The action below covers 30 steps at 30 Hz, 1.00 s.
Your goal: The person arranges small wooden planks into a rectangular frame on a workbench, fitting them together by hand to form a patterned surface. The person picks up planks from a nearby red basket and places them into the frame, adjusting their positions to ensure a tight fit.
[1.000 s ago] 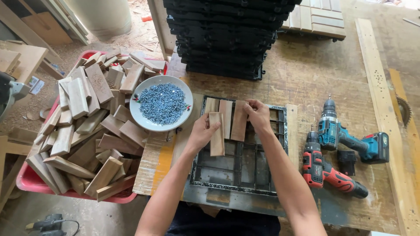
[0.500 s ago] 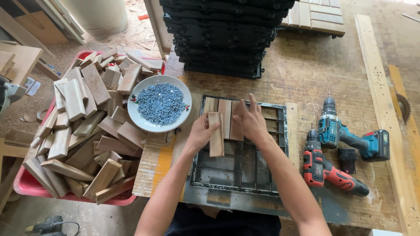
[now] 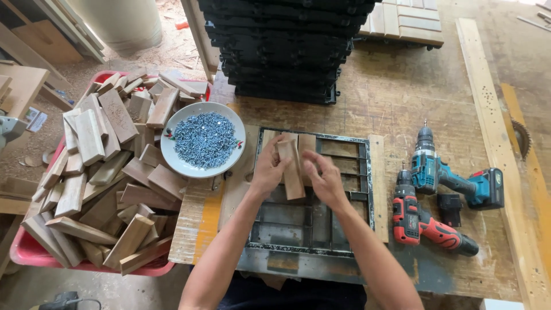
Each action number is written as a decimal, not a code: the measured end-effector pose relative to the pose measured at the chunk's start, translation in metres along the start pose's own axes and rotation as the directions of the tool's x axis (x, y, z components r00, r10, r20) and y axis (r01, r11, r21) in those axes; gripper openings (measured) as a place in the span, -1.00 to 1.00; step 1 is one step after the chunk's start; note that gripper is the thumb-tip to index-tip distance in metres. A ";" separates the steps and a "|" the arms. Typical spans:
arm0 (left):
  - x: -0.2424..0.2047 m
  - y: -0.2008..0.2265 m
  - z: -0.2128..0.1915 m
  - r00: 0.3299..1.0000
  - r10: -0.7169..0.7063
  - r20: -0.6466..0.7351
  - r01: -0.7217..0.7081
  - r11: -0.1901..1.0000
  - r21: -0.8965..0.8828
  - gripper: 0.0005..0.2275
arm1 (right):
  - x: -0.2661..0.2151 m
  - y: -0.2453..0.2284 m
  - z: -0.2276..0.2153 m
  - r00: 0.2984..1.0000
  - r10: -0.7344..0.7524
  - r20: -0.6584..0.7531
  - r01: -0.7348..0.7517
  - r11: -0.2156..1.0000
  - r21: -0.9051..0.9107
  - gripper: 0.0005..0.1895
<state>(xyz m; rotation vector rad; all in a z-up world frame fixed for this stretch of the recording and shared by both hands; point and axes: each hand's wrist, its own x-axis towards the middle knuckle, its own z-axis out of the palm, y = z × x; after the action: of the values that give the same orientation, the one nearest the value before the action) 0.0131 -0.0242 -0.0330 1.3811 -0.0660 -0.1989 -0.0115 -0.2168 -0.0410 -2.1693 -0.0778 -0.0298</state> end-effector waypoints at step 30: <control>0.030 -0.018 0.038 0.897 -0.010 0.442 -0.442 -0.030 0.897 0.00 | 0.044 0.090 -0.130 0.987 -0.091 0.132 0.132 0.930 -0.344 -0.32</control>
<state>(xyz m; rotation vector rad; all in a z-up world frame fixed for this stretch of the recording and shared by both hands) 0.0345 -0.0693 -0.0454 2.8261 -0.9243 -0.0638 0.0391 -0.3729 -0.0392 -2.5229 -0.2811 0.0165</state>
